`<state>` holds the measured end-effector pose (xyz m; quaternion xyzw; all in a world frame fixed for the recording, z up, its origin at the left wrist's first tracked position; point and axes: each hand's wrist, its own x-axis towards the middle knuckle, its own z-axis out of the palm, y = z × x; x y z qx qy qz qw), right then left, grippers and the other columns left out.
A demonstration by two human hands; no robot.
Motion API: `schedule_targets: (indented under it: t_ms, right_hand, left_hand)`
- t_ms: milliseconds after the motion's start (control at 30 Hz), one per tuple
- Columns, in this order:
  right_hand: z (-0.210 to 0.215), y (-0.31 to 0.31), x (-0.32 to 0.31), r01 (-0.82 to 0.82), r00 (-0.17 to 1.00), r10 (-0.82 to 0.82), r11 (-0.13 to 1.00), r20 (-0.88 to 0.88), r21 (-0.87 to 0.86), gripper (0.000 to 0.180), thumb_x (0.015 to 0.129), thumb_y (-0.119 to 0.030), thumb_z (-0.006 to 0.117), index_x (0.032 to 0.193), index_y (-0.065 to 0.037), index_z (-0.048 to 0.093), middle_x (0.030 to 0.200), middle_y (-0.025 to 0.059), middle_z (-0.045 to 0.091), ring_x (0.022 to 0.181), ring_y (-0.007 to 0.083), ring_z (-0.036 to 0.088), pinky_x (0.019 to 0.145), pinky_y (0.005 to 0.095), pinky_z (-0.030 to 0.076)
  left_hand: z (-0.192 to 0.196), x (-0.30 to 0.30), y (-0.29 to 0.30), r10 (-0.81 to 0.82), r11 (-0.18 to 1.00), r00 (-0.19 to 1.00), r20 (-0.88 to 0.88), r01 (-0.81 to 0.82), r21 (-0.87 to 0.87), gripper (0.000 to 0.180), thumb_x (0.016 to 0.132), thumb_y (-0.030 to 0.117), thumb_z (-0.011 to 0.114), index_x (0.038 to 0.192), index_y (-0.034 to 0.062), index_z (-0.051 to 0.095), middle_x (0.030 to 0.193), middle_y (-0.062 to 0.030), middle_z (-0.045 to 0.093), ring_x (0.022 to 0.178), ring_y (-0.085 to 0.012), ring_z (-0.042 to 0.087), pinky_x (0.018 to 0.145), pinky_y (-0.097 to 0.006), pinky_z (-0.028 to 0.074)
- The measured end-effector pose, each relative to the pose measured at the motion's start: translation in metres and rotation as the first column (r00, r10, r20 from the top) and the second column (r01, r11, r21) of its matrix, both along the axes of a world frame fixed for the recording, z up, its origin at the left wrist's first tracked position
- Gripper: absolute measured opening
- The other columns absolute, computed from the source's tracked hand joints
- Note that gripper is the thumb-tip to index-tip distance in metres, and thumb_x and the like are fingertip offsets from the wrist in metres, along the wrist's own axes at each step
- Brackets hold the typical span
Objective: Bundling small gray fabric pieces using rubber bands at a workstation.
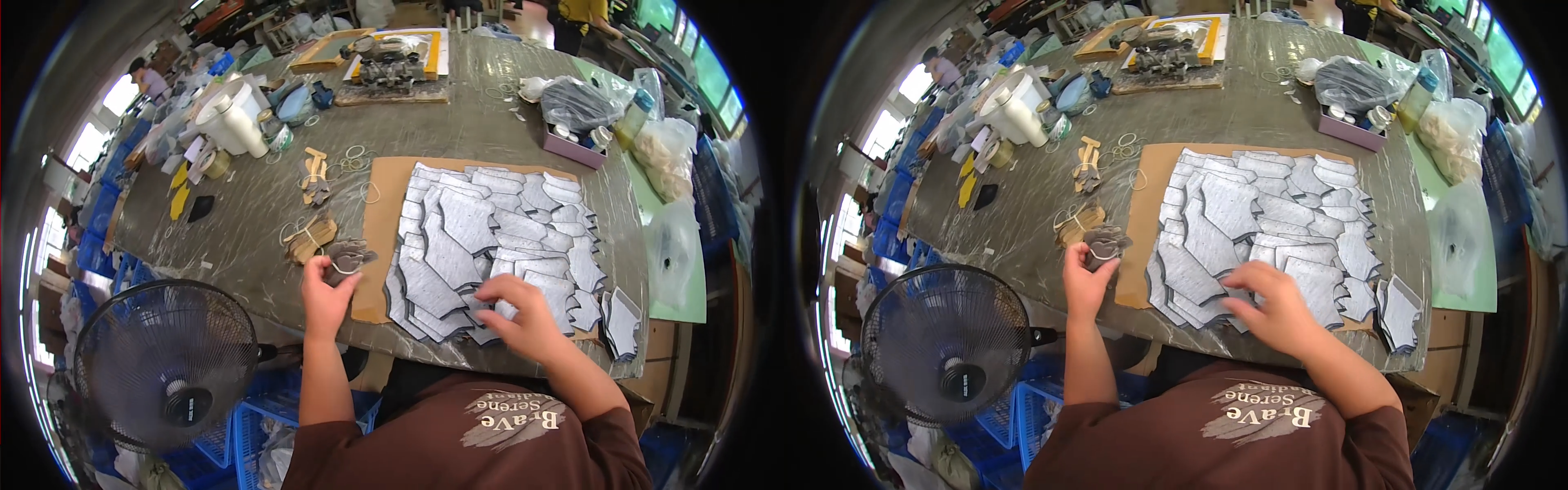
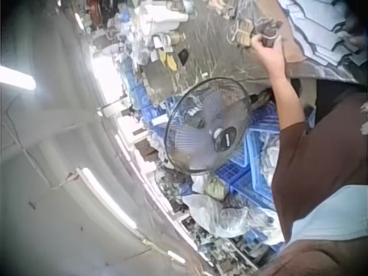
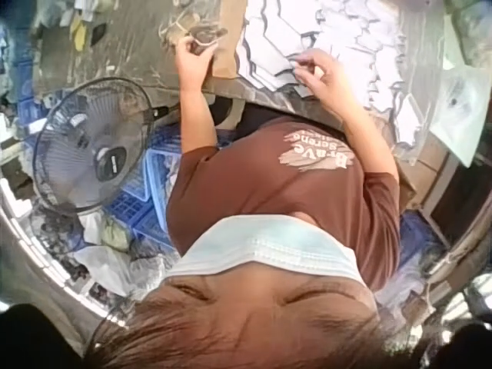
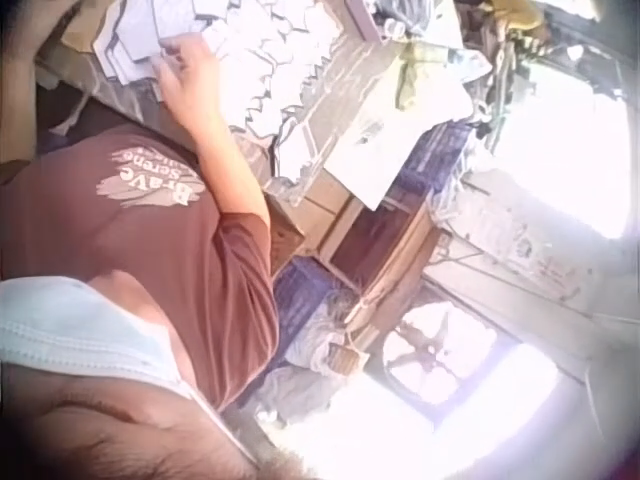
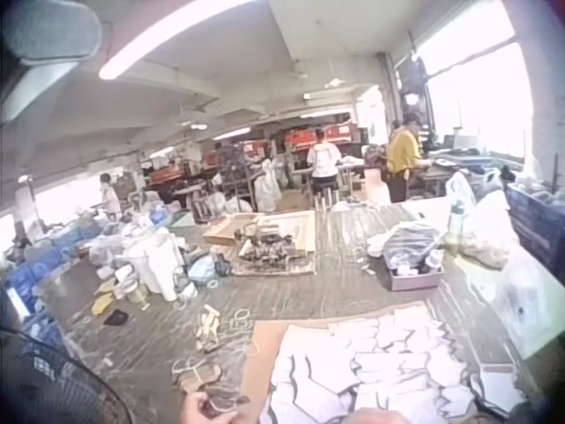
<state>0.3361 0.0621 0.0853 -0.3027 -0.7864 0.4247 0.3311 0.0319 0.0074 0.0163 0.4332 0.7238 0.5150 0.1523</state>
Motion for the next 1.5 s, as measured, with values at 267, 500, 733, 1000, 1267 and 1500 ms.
schedule_targets:
  t_ms: [267,500,733,1000,1267,1500]
  right_hand:
    - [-0.026,0.008,-0.065,-0.116,0.907,-0.124,0.846,-0.403,-0.521,0.043,0.078,-0.008,0.07,0.115,0.002,0.05,0.095,0.0059,0.058,0.08,0.0112,0.055,0.072,0.0256,0.047]
    - [-0.027,0.01,-0.054,-0.105,0.922,-0.184,0.728,-0.341,-0.678,0.039,0.082,-0.007,0.066,0.116,-0.001,0.048,0.096,0.004,0.058,0.079,0.0088,0.054,0.069,0.0223,0.046]
    - [-0.049,0.0,-0.055,0.149,0.848,-0.381,0.838,-0.369,-0.525,0.042,0.076,-0.005,0.071,0.112,-0.002,0.049,0.093,0.0046,0.056,0.079,0.0107,0.054,0.069,0.0243,0.047]
    - [-0.034,0.002,-0.045,0.232,0.936,-0.277,0.95,-0.217,-0.21,0.033,0.067,-0.008,0.077,0.09,-0.001,0.054,0.089,0.0073,0.056,0.074,0.0157,0.054,0.067,0.0276,0.047]
    - [-0.017,0.007,-0.039,0.196,0.976,-0.2,0.979,-0.09,-0.048,0.033,0.066,-0.01,0.077,0.088,-0.002,0.055,0.08,0.0073,0.054,0.07,0.0177,0.055,0.064,0.0283,0.047]
    - [-0.022,0.007,-0.039,0.12,0.99,-0.121,0.993,-0.068,-0.018,0.026,0.069,-0.013,0.075,0.085,-0.002,0.057,0.077,0.0099,0.056,0.065,0.0232,0.056,0.059,0.0318,0.047]
  left_hand:
    - [0.025,0.077,-0.012,-0.45,0.88,0.602,0.66,0.427,0.21,0.043,0.075,0.004,0.072,0.108,-0.0011,0.045,0.106,-0.0094,0.057,0.1,-0.0149,0.054,0.088,-0.027,0.043]
    - [0.027,0.081,-0.016,-0.501,0.86,0.851,-0.157,0.511,0.021,0.051,0.072,0.021,0.079,0.105,-0.0004,0.046,0.107,-0.0098,0.05,0.096,-0.0116,0.048,0.079,-0.028,0.043]
    - [0.03,0.112,-0.009,-0.551,0.826,0.646,0.528,0.511,0.237,0.056,0.075,0.007,0.07,0.124,-0.0041,0.044,0.118,-0.0161,0.05,0.108,-0.0251,0.051,0.092,-0.033,0.041]
    - [0.023,0.119,-0.005,-0.493,0.857,0.848,-0.195,0.512,0.059,0.057,0.077,0.004,0.061,0.127,-0.009,0.037,0.111,-0.0251,0.052,0.1,-0.0394,0.054,0.085,-0.041,0.044]
    - [0.028,0.122,-0.006,-0.476,0.853,0.826,-0.301,0.517,0.069,0.058,0.076,0.001,0.06,0.128,-0.0084,0.037,0.107,-0.0233,0.053,0.095,-0.0377,0.056,0.081,-0.04,0.046]
    - [0.025,0.119,-0.006,-0.467,0.865,0.85,-0.242,0.496,0.074,0.054,0.075,-0.001,0.057,0.127,-0.0068,0.042,0.108,-0.0225,0.055,0.096,-0.0355,0.057,0.082,-0.038,0.046]
